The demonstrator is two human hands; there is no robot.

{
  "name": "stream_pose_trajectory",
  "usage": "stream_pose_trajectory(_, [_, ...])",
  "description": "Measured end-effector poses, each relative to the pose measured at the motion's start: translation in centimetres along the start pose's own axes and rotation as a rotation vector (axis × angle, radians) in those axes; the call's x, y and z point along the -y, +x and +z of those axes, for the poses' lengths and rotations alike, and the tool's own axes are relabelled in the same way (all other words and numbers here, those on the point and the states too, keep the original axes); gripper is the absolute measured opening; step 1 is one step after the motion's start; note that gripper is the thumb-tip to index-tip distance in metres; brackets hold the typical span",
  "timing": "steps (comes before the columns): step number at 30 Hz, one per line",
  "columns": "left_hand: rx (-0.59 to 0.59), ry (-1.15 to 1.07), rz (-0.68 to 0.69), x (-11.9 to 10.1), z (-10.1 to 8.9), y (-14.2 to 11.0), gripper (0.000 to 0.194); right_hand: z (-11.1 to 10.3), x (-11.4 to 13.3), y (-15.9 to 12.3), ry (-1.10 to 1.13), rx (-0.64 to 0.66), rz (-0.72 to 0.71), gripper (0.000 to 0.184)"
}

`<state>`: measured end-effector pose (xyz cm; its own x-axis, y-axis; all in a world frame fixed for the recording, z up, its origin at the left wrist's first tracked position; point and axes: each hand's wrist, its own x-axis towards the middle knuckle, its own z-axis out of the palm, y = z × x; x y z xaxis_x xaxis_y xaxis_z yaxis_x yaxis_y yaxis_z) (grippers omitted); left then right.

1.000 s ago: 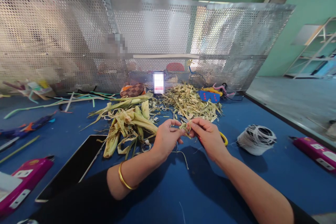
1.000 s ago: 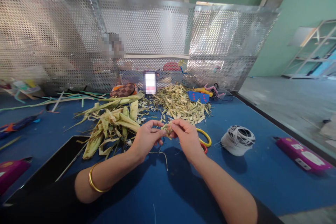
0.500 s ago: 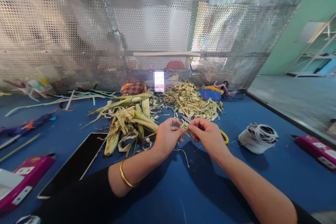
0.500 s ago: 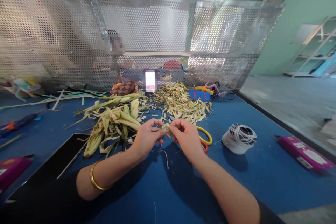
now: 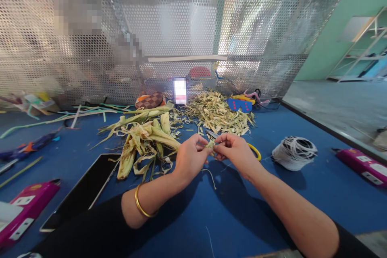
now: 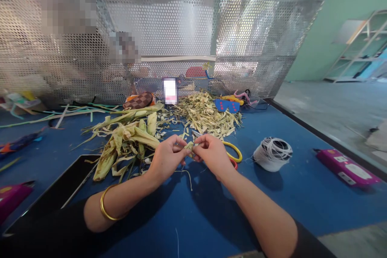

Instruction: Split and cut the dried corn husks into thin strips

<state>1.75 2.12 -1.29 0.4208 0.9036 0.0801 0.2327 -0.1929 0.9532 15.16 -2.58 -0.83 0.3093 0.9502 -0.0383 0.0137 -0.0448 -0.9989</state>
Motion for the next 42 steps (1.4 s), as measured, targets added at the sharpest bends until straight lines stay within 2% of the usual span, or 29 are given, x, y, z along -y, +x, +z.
stream_pose_trajectory(7, [0.017, 0.1, 0.027, 0.1, 0.0, -0.4, 0.012, 0.0, -0.2, 0.1, 0.013, -0.031, -0.033, 0.023])
stream_pose_trajectory(9, [0.039, 0.088, 0.043, 0.3, -0.1, -0.2, 0.012, -0.1, -0.1, 0.0, 0.031, 0.001, -0.036, 0.024])
stream_pose_trajectory(14, [0.147, -0.05, 0.055, 0.2, -0.4, 0.5, 0.011, -0.7, 0.7, -0.1, 0.064, 0.182, 0.031, 0.02])
stream_pose_trajectory(19, [0.258, -0.06, 0.044, -0.2, -0.4, 0.4, 0.012, -1.3, 0.5, 0.1, -0.004, 0.165, 0.04, 0.021])
stream_pose_trajectory(25, [0.268, 0.003, 0.049, -0.3, -0.2, 0.1, 0.01, -1.5, -0.2, 0.5, -0.023, 0.196, 0.1, 0.013])
stream_pose_trajectory(27, [0.269, -0.004, 0.033, -0.4, -0.2, 0.1, 0.012, -1.4, 0.0, 0.5, -0.042, 0.164, 0.045, 0.014])
stream_pose_trajectory(29, [0.274, -0.041, -0.011, -0.6, -0.3, 0.1, 0.019, -1.3, 0.1, 0.5, -0.06, 0.091, -0.081, 0.015])
stream_pose_trajectory(32, [0.394, -0.105, -0.073, -1.0, -0.7, 0.2, 0.021, -1.0, 0.0, 0.5, -0.113, 0.02, -0.23, 0.015])
stream_pose_trajectory(35, [0.567, -0.13, -0.097, -1.4, -1.1, 0.3, 0.026, -0.7, -0.5, 0.6, -0.179, -0.004, -0.253, 0.016])
stream_pose_trajectory(37, [0.627, -0.162, -0.123, -1.6, -1.3, 0.3, 0.03, -0.6, -0.9, 0.8, -0.23, -0.046, -0.267, 0.016])
stream_pose_trajectory(40, [0.64, -0.233, -0.202, -1.6, -1.3, 0.3, 0.035, -0.5, -1.3, 0.9, -0.3, -0.084, -0.299, 0.016])
stream_pose_trajectory(42, [0.594, -0.251, -0.264, -1.5, -1.1, 0.1, 0.04, -0.3, -1.4, 0.8, -0.308, -0.076, -0.297, 0.015])
